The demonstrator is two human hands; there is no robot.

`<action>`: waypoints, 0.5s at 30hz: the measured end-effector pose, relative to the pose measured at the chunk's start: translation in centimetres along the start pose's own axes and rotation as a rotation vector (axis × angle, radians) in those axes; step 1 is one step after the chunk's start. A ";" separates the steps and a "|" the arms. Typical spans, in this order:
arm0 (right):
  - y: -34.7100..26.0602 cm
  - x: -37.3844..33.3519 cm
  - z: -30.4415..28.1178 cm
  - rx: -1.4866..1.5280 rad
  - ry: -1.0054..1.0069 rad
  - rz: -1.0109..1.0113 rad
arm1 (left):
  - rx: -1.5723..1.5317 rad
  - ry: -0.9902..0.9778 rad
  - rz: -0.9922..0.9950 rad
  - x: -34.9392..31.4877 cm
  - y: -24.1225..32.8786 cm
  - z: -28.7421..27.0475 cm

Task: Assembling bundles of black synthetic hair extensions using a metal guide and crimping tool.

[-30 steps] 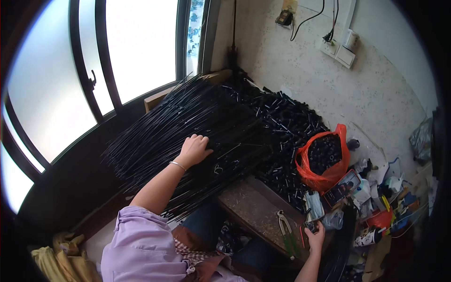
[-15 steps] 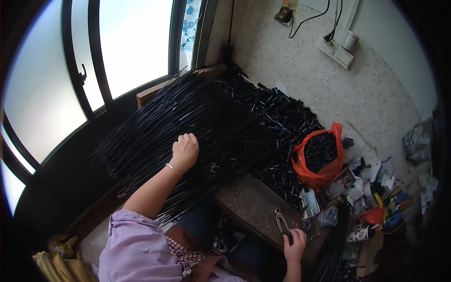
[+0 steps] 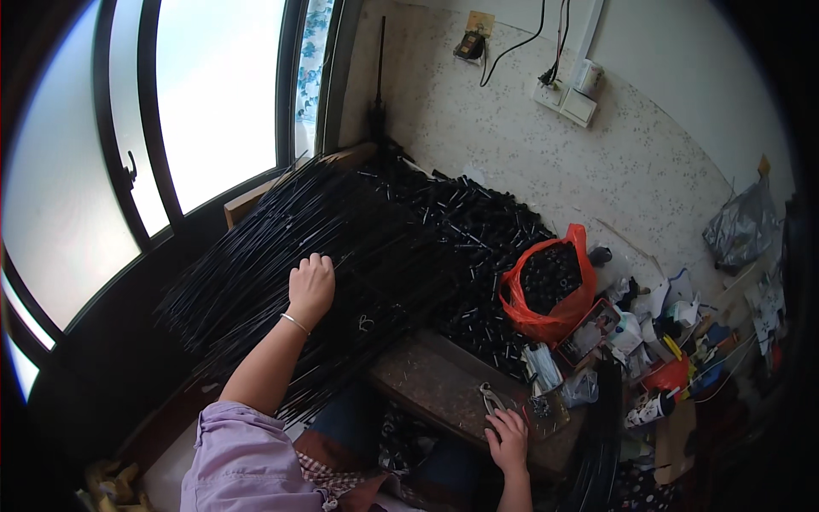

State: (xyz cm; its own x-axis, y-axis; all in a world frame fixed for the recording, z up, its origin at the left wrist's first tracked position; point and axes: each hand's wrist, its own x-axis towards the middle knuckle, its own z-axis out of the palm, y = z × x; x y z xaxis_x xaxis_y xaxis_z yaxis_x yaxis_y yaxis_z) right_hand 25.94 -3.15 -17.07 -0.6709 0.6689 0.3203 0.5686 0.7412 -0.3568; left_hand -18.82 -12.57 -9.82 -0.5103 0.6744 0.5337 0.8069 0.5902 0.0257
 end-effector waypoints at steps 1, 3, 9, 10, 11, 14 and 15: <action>0.1 0.0 0.2 -0.002 0.007 0.004 | -0.060 -0.042 -0.114 0.1 0.2 -0.1; 0.3 -0.1 0.5 -0.031 0.030 0.016 | -0.073 -0.149 -0.144 0.2 -0.3 1.4; -0.3 0.1 0.6 -0.012 0.032 0.026 | 0.112 -0.101 -0.068 1.6 -2.1 -2.7; -0.4 0.1 0.5 -0.006 0.032 0.027 | 0.092 -0.163 -0.095 2.1 -2.2 -4.4; -0.4 0.0 0.3 -0.005 0.037 0.034 | 0.068 -0.227 -0.120 2.6 -2.1 -6.2; 0.1 -0.4 0.4 -0.012 0.050 0.039 | -0.090 -0.286 -0.181 4.1 -1.6 -11.0; 0.2 -0.4 0.4 -0.019 0.055 0.034 | -0.181 -0.292 -0.212 4.4 -2.3 -11.5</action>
State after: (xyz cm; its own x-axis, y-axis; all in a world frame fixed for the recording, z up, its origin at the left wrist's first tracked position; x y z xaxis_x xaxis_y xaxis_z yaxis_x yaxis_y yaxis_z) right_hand 26.15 -3.28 -17.67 -0.6241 0.6951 0.3567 0.5998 0.7189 -0.3514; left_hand -19.48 -16.05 2.24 -0.7133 0.6590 0.2386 0.7005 0.6597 0.2722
